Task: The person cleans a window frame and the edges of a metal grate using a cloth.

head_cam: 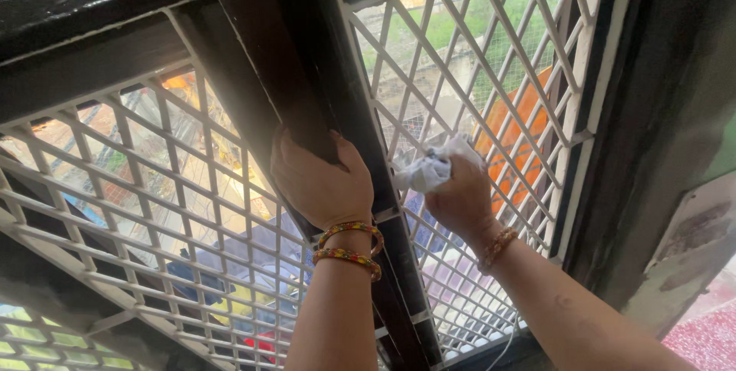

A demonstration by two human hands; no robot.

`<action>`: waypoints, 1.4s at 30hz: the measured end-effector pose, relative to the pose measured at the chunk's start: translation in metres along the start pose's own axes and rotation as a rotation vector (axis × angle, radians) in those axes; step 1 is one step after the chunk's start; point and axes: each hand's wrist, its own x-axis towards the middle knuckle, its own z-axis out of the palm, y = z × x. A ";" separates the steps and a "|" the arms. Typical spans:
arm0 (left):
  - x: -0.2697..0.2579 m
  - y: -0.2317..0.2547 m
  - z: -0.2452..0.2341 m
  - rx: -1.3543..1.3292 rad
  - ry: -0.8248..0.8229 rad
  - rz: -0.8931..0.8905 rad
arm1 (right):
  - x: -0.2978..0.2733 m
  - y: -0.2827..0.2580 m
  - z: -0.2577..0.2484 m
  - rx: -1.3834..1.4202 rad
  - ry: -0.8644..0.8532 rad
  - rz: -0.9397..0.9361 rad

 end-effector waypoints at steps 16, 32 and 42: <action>0.000 0.001 -0.003 -0.021 -0.029 -0.022 | 0.010 0.018 -0.034 0.185 0.087 -0.088; 0.000 0.000 -0.001 0.021 -0.016 -0.013 | 0.080 0.039 -0.031 0.019 0.294 -0.108; -0.002 -0.003 0.003 0.082 -0.003 0.004 | -0.045 0.103 -0.055 -0.106 -0.014 -0.002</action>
